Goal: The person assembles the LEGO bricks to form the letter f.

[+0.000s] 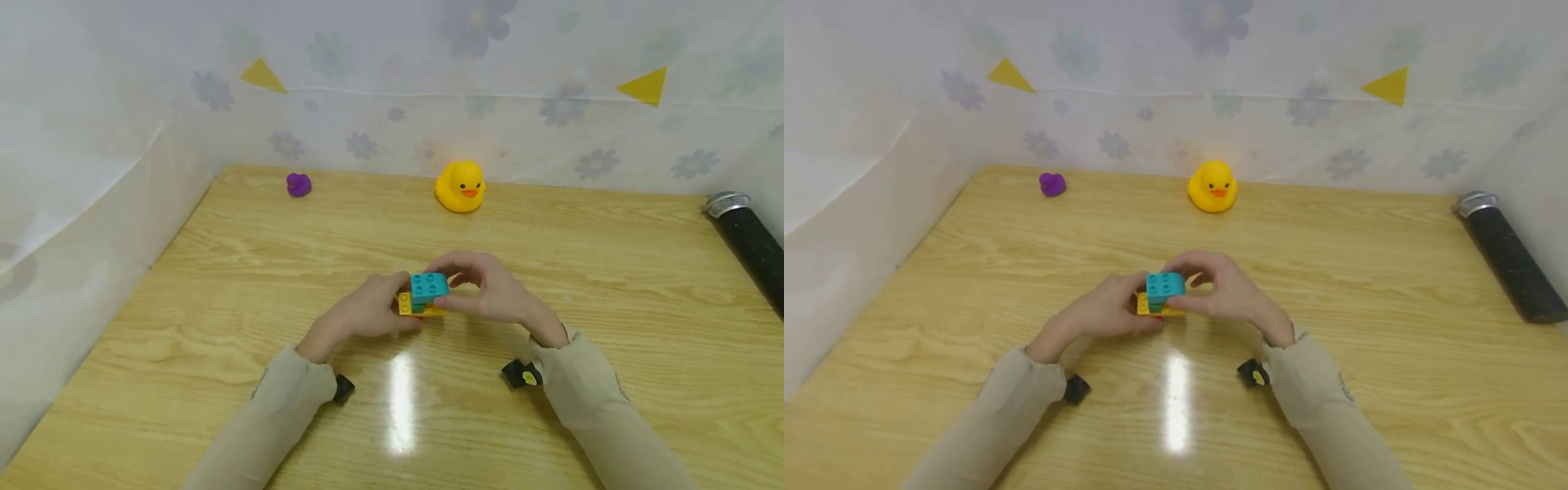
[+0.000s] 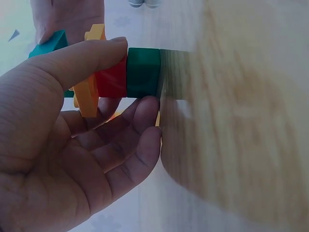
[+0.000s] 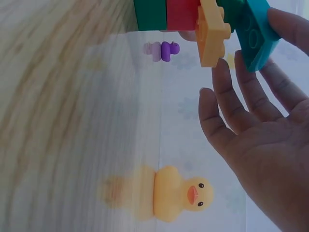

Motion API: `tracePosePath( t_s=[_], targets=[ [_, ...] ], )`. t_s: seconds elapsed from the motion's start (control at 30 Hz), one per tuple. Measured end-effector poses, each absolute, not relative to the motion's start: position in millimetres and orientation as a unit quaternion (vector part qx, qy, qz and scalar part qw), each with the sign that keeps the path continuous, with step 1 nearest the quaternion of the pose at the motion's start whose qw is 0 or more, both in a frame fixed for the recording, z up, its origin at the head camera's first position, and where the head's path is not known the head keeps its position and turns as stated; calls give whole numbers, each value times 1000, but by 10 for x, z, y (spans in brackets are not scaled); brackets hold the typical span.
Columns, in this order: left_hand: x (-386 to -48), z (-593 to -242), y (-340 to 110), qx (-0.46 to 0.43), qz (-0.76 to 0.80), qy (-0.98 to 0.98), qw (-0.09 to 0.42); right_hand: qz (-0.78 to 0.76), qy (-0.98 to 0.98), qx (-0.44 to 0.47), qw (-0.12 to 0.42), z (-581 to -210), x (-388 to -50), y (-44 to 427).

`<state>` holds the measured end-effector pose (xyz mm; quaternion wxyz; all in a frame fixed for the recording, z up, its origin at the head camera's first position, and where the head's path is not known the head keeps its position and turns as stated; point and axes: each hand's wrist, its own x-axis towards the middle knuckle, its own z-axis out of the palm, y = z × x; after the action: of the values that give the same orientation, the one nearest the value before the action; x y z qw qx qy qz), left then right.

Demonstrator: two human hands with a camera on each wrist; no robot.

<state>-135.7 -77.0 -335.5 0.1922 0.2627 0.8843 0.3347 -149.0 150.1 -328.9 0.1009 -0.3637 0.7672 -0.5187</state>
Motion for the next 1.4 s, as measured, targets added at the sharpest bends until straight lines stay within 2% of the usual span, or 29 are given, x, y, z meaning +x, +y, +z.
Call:
tracePosePath(
  t_s=[0.7, 1.17, 1.4],
  targets=[
    [-1347, -3367, -765, 269, 329, 885, 189, -461, 799, -384, 44, -3255, -1422, 1436],
    [-1364, -3365, -757, 269, 330, 885, 190, -432, 810, -396, -29, -3226, -1380, 1384],
    [-1364, -3363, -761, 270, 332, 884, 191, -432, 810, -395, -29, -3231, -1373, 1366]
  ],
)
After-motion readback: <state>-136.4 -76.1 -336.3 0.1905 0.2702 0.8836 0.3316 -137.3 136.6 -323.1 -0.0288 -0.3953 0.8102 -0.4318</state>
